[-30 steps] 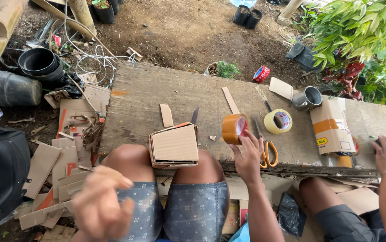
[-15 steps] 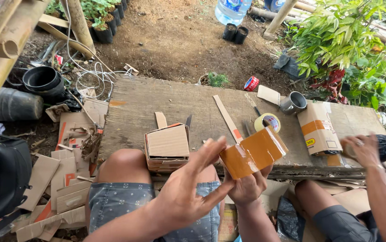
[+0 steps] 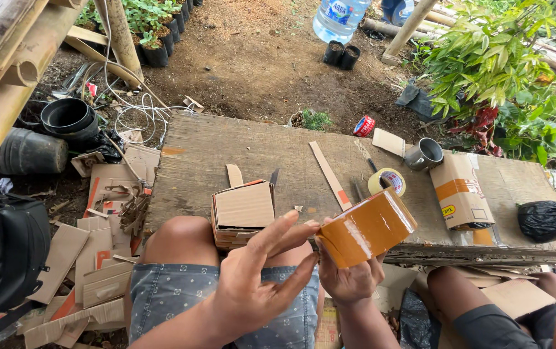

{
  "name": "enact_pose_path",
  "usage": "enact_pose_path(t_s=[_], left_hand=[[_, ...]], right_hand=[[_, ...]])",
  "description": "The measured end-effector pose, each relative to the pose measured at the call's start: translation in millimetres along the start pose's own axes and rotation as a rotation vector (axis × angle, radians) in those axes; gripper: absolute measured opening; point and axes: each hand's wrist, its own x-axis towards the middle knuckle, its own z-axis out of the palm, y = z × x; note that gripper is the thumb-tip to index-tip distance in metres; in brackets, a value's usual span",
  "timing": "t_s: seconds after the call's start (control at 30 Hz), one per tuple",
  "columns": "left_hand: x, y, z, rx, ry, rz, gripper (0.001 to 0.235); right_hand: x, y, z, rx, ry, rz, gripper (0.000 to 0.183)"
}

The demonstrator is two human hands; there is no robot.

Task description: The person cuts a piece of cardboard with scissors, folds it into a small box shape, and secures the edges with brown packing tape. The finished box is placed on the wooden workbench.

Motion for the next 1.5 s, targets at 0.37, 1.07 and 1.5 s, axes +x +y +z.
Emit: enact_pose_path(t_s=[0.37,1.07,1.5], left_hand=[[18,0,-5,0.107,-0.012,0.259,0.049],[-14,17,-6,-0.05,-0.12,-0.149,0.024],[-9,19,-57,0.139,-0.183,0.031,0.018]], right_hand=[[1,-5,-7,0.05,-0.021,0.024,0.024],[-30,-18,-58,0.049,-0.135,-0.096,0.044],[-72,-62,-36,0.198,-0.436,0.156,0.046]])
